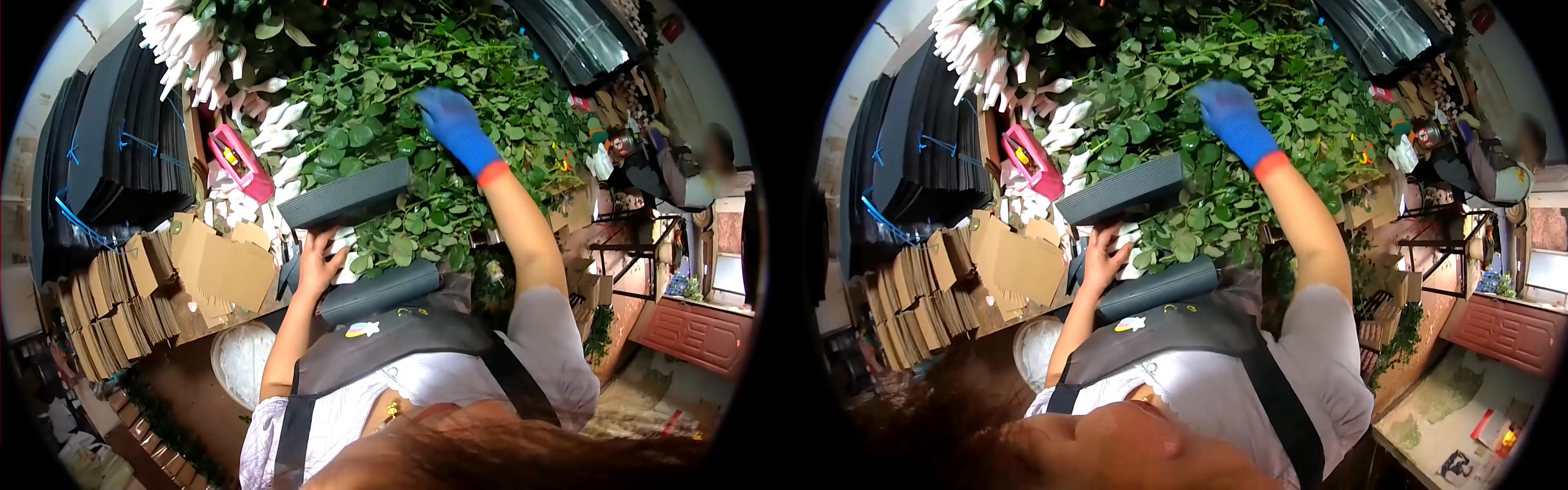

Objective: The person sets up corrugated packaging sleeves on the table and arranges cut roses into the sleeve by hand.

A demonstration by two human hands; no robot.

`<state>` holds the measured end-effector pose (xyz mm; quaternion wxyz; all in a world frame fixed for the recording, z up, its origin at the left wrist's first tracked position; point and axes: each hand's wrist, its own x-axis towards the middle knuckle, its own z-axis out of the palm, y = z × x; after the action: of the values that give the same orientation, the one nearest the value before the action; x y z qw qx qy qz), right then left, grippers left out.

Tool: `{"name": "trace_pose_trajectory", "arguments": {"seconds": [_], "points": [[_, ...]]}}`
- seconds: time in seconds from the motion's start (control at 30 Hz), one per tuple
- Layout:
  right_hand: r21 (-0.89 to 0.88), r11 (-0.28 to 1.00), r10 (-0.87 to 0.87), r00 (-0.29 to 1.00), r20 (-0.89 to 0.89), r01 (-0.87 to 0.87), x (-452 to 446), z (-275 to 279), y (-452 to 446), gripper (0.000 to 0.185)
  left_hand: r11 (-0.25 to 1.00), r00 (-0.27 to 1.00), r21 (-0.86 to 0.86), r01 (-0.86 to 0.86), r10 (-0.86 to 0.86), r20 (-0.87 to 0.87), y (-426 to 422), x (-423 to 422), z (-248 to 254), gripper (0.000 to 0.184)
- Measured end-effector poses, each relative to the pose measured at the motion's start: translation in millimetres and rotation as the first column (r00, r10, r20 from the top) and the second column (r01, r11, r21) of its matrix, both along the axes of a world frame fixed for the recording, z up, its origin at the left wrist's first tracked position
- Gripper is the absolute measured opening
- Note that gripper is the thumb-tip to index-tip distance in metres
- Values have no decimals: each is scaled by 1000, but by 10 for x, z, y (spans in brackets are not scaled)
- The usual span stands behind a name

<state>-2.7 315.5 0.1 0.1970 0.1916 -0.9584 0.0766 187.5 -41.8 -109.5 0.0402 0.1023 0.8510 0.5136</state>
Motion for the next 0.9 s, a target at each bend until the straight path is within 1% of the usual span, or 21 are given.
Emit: {"name": "trace_pose_trajectory", "arguments": {"seconds": [0.03, 0.07, 0.13, 0.17, 0.2, 0.23, 0.27, 0.3, 0.33, 0.4, 0.43, 0.47, 0.53, 0.57, 0.6, 0.67, 0.73, 0.77, 0.8, 0.87, 0.9], "points": [[106, 993, -47, 999, -18, 48, -190, -96, -106, 37, 1000, 1000, -22, -3, 3, 6, -4, -6, 0, 51], [208, 970, -86, 979, -186, 124, -428, -442, -92, 41, 999, 1000, -45, -5, 6, 17, -11, -5, -8, 53], [396, 904, -117, 984, -132, 161, -755, -793, -32, 43, 998, 999, -60, -14, 17, 34, -13, 2, -49, 55], [501, 842, -171, 980, -101, 198, -791, -700, -96, 37, 999, 1000, -52, -11, 12, 16, -12, 28, -31, 54], [485, 856, -283, 947, 150, 179, -851, -366, -203, 36, 999, 1000, -44, -10, 10, -9, -7, 2, -22, 54], [306, 932, -195, 980, -28, 194, -976, -297, -263, 30, 999, 1000, -39, -14, 14, -1, -4, -17, -41, 54], [116, 970, -165, 927, -336, 214, -725, 69, -406, 22, 999, 1000, -31, -18, 18, 12, -5, 3, -56, 53], [143, 950, -245, 948, -202, 276, -616, 545, -574, 19, 998, 998, -55, -24, 27, 51, 5, 8, 2, 53], [55, 998, 33, 888, -459, -8, -464, 751, -528, 19, 999, 1000, -37, -14, 14, 3, 17, -4, 6, 53], [116, 991, 66, 998, 2, -66, -590, 341, -313, 19, 997, 1000, -72, -18, 20, 23, -2, -7, -64, 53], [245, 969, -32, 962, 271, -37, -542, 207, -230, 18, 997, 1000, -78, -4, 5, 9, -1, -12, -17, 53], [344, 939, -98, 947, 305, -14, -590, -58, -114, 17, 997, 1000, -77, -1, 1, 5, -4, -17, -22, 54], [280, 957, -107, 989, 102, 75, -441, -22, -124, 15, 1000, 999, -22, -14, 15, 53, -4, -5, -26, 54], [306, 938, -196, 976, 94, 159, -426, -16, -207, 13, 999, 999, -41, -26, 27, 40, 12, -5, -6, 53], [158, 983, -70, 990, -121, 89, -408, -137, -201, 12, 998, 999, -50, -27, 29, 39, 13, -13, 2, 53], [248, 945, -202, 977, -72, 213, -416, -258, -309, 11, 997, 999, -73, -19, 23, 48, -1, -10, -4, 53], [173, 953, -231, 965, -124, 250, -391, -305, -407, 11, 999, 998, 11, -40, 39, 43, -6, -3, -120, 53], [129, 953, -265, 961, -72, 273, -363, -225, -492, 9, 999, 998, -9, -39, 39, 44, -4, 3, -94, 53], [113, 886, -462, 876, 137, 450, -185, -223, -631, 12, 999, 998, -27, -37, 38, 42, -2, 5, -59, 54], [-8, 951, -307, 943, -129, 309, -148, -10, -592, 18, 999, 999, -34, -30, 31, 30, 3, 8, -36, 53], [12, 947, -320, 943, -86, 322, -186, -18, -573, 26, 999, 999, -44, -28, 30, 33, 13, -3, 26, 53]]}}
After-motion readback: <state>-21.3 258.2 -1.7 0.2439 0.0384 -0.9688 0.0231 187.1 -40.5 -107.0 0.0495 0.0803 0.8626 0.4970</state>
